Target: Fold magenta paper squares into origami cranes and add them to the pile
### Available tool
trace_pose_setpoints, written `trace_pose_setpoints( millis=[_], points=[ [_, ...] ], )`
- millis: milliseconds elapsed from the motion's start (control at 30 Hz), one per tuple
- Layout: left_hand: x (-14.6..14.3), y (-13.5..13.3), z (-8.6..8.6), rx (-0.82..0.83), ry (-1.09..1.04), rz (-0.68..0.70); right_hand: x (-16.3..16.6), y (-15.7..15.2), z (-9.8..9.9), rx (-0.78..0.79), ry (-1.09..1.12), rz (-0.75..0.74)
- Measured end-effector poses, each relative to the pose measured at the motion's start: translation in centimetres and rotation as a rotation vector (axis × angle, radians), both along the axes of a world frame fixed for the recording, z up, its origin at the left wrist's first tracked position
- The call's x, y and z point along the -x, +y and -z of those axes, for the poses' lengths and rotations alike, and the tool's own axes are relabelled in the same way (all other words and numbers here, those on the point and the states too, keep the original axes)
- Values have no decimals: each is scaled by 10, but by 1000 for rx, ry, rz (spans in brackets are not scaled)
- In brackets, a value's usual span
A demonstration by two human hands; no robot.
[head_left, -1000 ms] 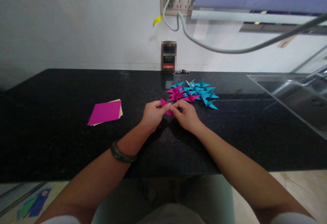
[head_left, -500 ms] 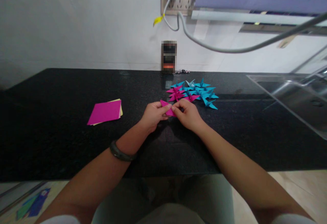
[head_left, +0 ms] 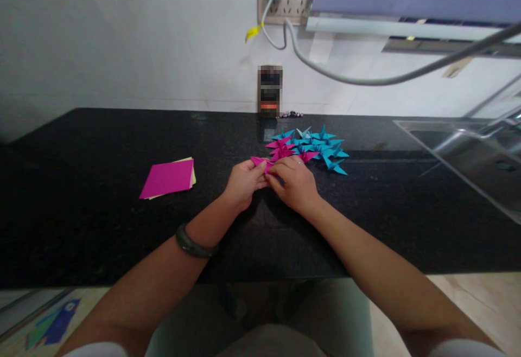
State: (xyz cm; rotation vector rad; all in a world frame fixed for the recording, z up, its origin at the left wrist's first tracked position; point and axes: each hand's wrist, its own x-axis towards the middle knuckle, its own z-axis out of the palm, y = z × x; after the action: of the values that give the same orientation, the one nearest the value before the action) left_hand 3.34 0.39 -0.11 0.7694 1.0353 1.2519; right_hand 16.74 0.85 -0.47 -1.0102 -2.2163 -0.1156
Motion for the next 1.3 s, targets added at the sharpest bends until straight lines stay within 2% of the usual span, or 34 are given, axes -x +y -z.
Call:
trace_pose_setpoints(
  millis=[200,533,733,833,933,1033,1167,1300],
  points=[
    [-2,-1,1,-63,44,11,0,2,3,97,83,-10],
    [-5,-4,2,-101,132,57,3,10,10,375,486,21],
    [-1,-2,-2,-98,216,32,1,10,9,362,452,-18],
    [1,-1,-5,-106,280,30,1,11,7,385,531,27],
    [2,-1,-7,-141,318,78,0,12,6,545,713,45],
    [2,0,-3,-198,334,97,-1,12,6,773,795,-36],
    [3,4,5,-272,328,37,1,9,5,939,906,-109],
    [2,4,8,-229,278,-123,4,8,6,908,1023,-117]
  ],
)
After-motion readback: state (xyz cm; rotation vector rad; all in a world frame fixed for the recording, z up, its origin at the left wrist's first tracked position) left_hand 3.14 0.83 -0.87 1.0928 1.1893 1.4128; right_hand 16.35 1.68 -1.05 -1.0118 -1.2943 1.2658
